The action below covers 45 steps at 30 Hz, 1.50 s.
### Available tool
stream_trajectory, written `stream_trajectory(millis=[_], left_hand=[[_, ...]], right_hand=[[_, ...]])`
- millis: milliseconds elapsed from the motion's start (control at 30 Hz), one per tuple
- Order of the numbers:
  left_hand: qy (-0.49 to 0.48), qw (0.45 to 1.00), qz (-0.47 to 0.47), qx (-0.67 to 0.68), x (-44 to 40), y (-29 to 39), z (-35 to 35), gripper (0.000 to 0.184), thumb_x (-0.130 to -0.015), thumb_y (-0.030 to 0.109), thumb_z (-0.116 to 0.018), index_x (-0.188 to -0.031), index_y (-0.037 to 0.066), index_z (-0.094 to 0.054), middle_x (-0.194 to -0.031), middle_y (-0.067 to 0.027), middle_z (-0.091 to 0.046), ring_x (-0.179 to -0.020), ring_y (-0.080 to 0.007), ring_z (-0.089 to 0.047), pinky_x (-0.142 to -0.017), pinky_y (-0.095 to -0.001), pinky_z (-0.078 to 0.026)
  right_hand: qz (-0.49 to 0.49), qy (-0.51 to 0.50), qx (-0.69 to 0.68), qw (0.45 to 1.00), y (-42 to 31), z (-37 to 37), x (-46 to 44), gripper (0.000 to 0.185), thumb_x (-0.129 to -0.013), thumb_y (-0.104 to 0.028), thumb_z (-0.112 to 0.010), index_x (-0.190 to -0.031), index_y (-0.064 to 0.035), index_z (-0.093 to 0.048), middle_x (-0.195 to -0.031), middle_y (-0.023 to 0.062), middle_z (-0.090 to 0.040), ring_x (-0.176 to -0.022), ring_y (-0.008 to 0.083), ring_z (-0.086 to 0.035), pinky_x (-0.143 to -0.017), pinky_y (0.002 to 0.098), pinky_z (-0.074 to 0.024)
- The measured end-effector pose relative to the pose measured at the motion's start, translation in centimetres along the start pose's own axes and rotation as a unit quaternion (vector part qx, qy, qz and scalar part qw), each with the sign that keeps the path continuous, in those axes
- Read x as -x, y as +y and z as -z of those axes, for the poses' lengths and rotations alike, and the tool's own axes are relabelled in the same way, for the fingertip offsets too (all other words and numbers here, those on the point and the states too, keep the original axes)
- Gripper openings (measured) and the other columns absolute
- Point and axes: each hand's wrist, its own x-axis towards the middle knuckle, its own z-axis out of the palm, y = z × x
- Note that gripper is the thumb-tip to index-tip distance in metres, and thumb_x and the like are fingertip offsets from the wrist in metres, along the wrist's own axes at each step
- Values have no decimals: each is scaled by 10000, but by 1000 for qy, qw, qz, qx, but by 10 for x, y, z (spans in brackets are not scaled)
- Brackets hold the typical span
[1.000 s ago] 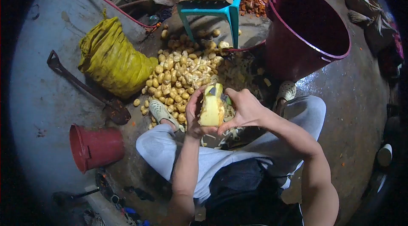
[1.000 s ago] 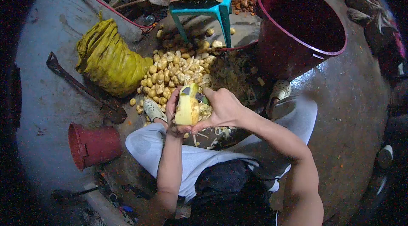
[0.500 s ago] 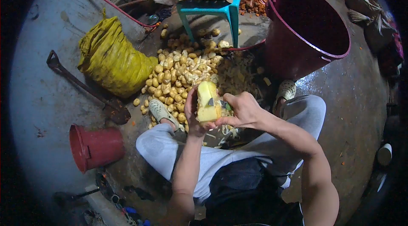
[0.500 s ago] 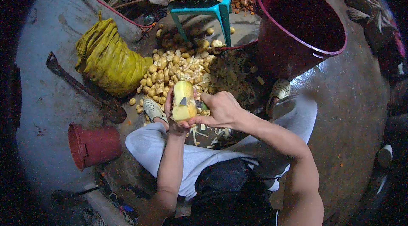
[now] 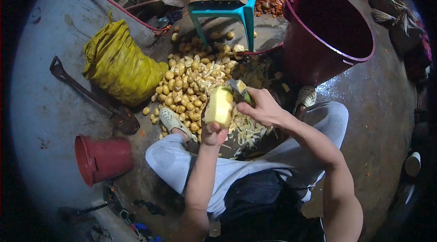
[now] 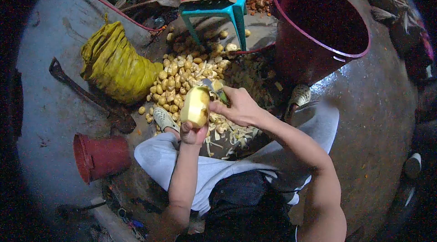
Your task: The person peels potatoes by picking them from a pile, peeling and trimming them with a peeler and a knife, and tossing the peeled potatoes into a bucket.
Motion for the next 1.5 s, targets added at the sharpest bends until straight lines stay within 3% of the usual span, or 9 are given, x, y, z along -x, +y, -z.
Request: stream_trajectory(millis=[100,300,467,733,1000,1200,1333,1367,1500], left_hand=[[-54,998,5,-17,-3,6,-5,1039,-576,344,-888,-1408,2,-368,-1276,-147,-546,-1188,-292,-552,-1016,-411,-464],[-113,988,12,-107,-2,17,-13,1223,-479,457,-909,-1433,-3,-296,-1273,-168,-524,-1133,-331,-585,-1014,-435,-478],[-89,989,-4,-115,-1,17,-12,1318,-408,498,-930,-1434,-22,-286,-1300,-149,-506,-1145,-323,-583,-997,-438,-493],[-120,985,-5,-125,4,14,-9,1274,-470,540,-902,-1433,-37,-300,-1338,-143,-468,-1233,-258,-497,-1040,-410,-428],[-108,982,-48,-144,6,13,-6,1274,-475,593,-896,-1435,-23,-327,-1393,-124,-438,-1283,-258,-457,-1086,-417,-375],[-95,984,-86,-127,2,6,9,1294,-475,522,-925,-1462,-13,-280,-1420,-117,-421,-1298,-266,-442,-1094,-422,-367],[-104,983,-66,-135,5,3,3,1302,-475,488,-933,-1474,-7,-259,-1445,-129,-400,-1326,-281,-417,-1113,-442,-351],[-96,985,-68,-129,5,3,1,1299,-476,484,-934,-1474,-4,-260,-1441,-126,-406,-1331,-282,-413,-1117,-447,-347],[-82,986,-79,-120,4,2,-1,1291,-467,493,-934,-1467,6,-279,-1428,-118,-421,-1336,-281,-410,-1122,-448,-344]], right_hand=[[32,-5,21,999,-1,-2,-1,970,-563,-762,-752,-926,124,-593,-722,272,-632,-714,398,-675,-680,448,-525],[80,-2,36,996,-1,-6,2,1032,-470,-771,-791,-908,142,-587,-718,278,-632,-700,386,-676,-684,438,-532],[31,-50,44,997,-11,-1,6,1037,-454,-766,-801,-905,142,-587,-687,265,-625,-669,381,-672,-665,421,-534],[61,-20,27,998,-9,-6,8,988,-448,-750,-816,-862,122,-605,-652,232,-614,-639,351,-667,-640,404,-530],[58,-30,79,995,-11,-7,14,879,-529,-757,-776,-797,62,-603,-606,246,-586,-617,417,-636,-604,436,-507],[67,-43,78,994,-17,-14,19,854,-581,-776,-731,-794,38,-586,-581,244,-565,-623,440,-634,-591,467,-505],[79,-18,93,992,-24,2,15,967,-497,-787,-768,-874,75,-547,-605,253,-580,-619,432,-644,-609,458,-521],[82,-6,97,992,-19,-2,14,967,-428,-681,-869,-928,73,-527,-578,189,-550,-551,368,-617,-541,398,-489],[88,-12,113,990,-25,0,17,951,-433,-703,-856,-876,64,-508,-569,191,-537,-543,379,-604,-536,397,-485]])
